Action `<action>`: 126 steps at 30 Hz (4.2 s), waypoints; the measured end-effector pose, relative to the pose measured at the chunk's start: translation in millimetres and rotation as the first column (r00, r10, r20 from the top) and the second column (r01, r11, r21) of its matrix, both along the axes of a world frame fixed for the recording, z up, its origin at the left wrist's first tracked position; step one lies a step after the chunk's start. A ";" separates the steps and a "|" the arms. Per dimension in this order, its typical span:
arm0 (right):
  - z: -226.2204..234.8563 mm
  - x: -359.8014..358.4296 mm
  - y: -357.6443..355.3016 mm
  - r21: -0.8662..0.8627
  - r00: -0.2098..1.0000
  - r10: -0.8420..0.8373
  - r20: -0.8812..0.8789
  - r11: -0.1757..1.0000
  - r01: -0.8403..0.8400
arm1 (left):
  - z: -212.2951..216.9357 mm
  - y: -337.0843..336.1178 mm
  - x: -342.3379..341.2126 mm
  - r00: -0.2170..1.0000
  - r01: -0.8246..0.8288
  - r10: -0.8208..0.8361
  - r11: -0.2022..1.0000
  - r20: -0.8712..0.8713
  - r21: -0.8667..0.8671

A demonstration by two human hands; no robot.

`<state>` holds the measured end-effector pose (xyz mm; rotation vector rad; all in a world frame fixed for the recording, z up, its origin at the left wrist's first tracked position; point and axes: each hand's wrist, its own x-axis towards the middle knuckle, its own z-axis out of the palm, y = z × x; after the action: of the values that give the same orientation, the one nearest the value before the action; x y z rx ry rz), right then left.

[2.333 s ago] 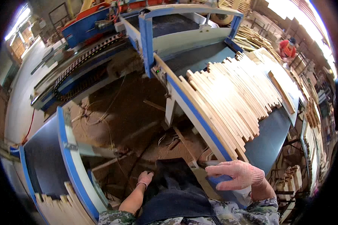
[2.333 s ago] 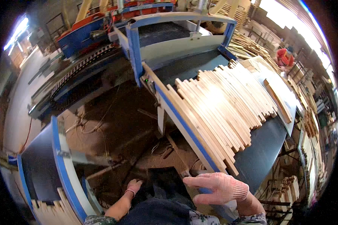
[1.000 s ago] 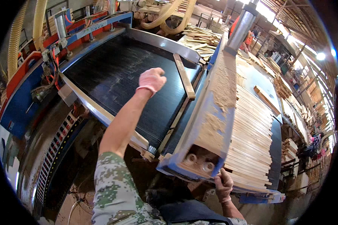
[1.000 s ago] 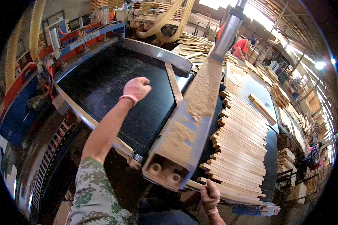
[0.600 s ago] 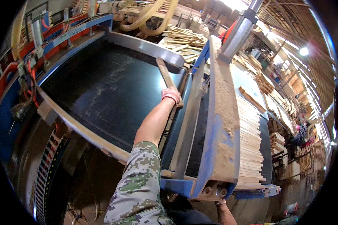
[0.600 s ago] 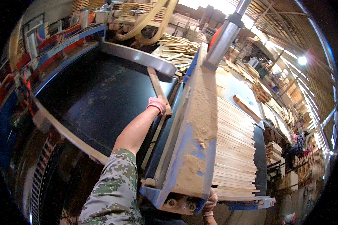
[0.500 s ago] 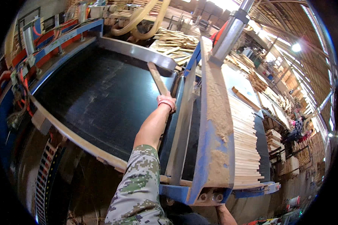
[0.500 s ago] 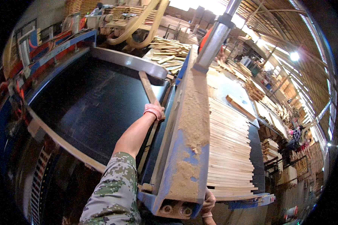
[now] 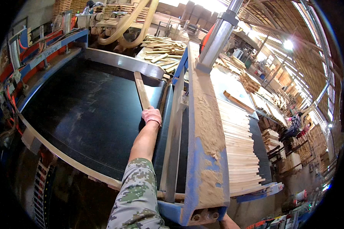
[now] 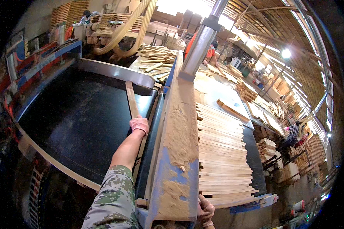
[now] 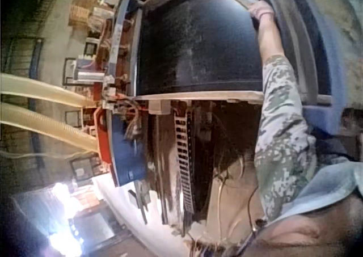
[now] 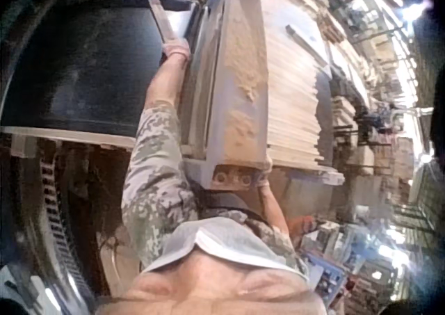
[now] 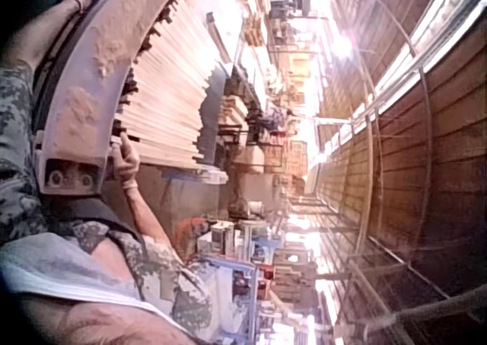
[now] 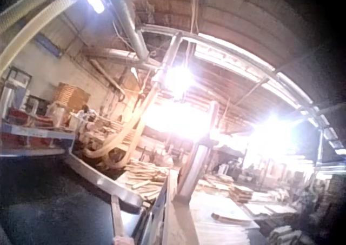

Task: The person repeatedly picks up stacks of light-colored wooden planks from a table and places them onto a conveyor belt. They also handle individual planks, moving them between the table and the conveyor. The person wears pink gloves and a camouflage shirt while working in a workshop environment.

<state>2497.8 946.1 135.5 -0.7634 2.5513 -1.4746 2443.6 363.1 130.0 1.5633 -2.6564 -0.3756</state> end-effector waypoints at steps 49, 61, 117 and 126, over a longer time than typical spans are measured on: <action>146.4 -334.3 653.6 -0.503 0.946 0.305 0.108 0.838 -0.212 | 251.2 876.2 -259.3 0.105 0.908 -0.029 0.409 -0.994 0.084; 201.9 -560.4 664.4 -0.373 0.945 0.308 -0.112 0.868 -0.327 | 245.6 1058.8 -431.2 0.174 0.958 -0.288 0.272 -0.942 0.094; -12.7 -1090.5 584.4 -0.481 0.178 0.679 0.712 0.657 -0.581 | 86.0 1254.5 -541.1 0.541 -0.800 0.760 0.332 -0.361 -0.499; -14.8 -1210.9 498.2 -0.449 0.064 0.695 0.716 0.529 -0.720 | 76.9 1235.0 -614.5 0.353 -0.877 0.810 0.113 -0.468 -0.467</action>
<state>1286.9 1444.2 120.7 -0.7977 1.0600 -0.9866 1829.1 1598.1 206.8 2.2503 -1.0432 0.5200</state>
